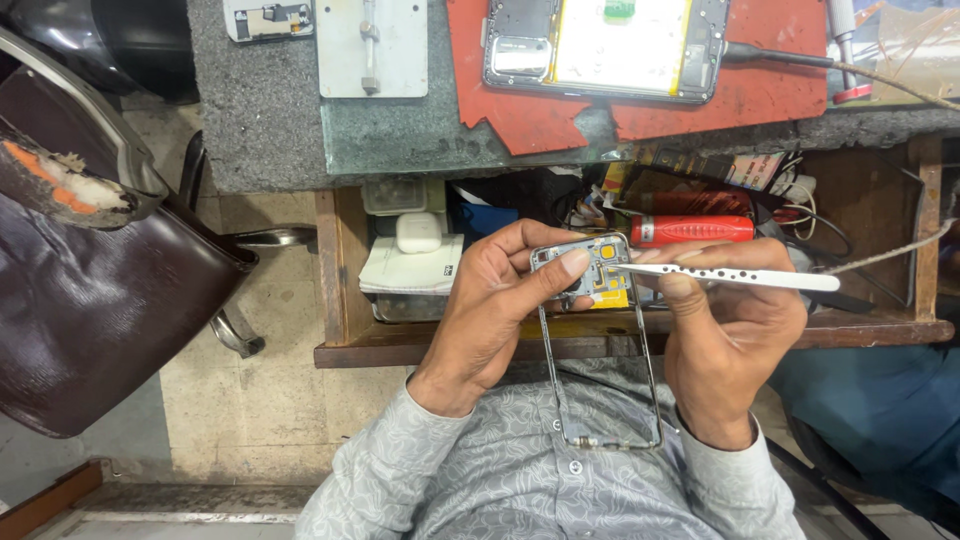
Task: The person removes a small metal bracket from a smartphone frame using tweezers, then uses a screwdriver to loosen screws on the phone's back housing. The person continues to manipulate small components and tools on the workbench.
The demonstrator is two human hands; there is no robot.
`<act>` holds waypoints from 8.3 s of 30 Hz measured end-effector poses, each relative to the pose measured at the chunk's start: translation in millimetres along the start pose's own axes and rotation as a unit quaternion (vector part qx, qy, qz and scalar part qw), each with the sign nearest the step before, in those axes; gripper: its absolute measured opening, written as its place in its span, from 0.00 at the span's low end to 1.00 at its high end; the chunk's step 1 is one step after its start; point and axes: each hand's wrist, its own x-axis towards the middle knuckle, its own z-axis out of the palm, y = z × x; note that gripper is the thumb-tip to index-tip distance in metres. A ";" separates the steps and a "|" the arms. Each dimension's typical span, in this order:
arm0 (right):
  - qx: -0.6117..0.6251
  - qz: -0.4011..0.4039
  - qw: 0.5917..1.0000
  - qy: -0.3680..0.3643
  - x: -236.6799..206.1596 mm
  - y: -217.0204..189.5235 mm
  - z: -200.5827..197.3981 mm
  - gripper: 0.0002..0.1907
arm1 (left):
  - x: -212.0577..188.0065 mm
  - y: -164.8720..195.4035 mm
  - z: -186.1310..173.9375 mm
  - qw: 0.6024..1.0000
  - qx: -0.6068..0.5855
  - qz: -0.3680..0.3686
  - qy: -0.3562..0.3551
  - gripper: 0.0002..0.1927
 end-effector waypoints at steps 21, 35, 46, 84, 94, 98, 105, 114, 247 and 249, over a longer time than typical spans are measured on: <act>-0.105 -0.029 0.993 -0.038 -4.0 -1.0 -8.4 0.09 | -2.4 -3.2 0.8 0.999 0.040 0.019 0.006 0.09; 0.012 0.005 1.000 -0.015 1.1 2.6 -5.6 0.10 | -0.3 -1.1 -3.9 1.000 0.001 -0.019 -0.011 0.10; 0.034 0.010 0.999 -0.004 1.0 4.3 -2.5 0.11 | 0.5 -0.7 -5.8 1.000 -0.011 -0.023 -0.018 0.10; 0.057 0.017 0.998 -0.028 1.0 2.0 -6.5 0.10 | -2.2 3.6 -6.3 0.999 -0.003 -0.025 -0.035 0.08; 0.072 0.023 0.997 -0.015 0.6 5.0 -3.1 0.11 | -0.5 2.9 -8.7 0.999 -0.014 -0.040 -0.029 0.09; 0.079 0.026 0.996 -0.014 0.4 5.8 -3.0 0.11 | -0.4 3.7 -9.5 0.998 -0.018 -0.047 -0.027 0.10; 0.081 0.025 0.996 -0.015 0.5 7.1 -3.4 0.11 | -0.4 2.2 -9.8 0.998 -0.022 -0.045 -0.033 0.10; 0.076 0.022 0.997 -0.019 1.1 7.4 -3.7 0.11 | -0.6 3.7 -10.4 0.998 -0.020 -0.043 -0.032 0.10; -0.146 0.098 0.961 -0.212 257.7 -44.5 67.6 0.06 | 2.6 185.6 12.7 0.963 0.123 0.168 0.172 0.17; -0.138 0.092 0.962 -0.217 260.1 -45.1 68.9 0.06 | 4.5 186.1 11.5 0.962 0.127 0.167 0.175 0.18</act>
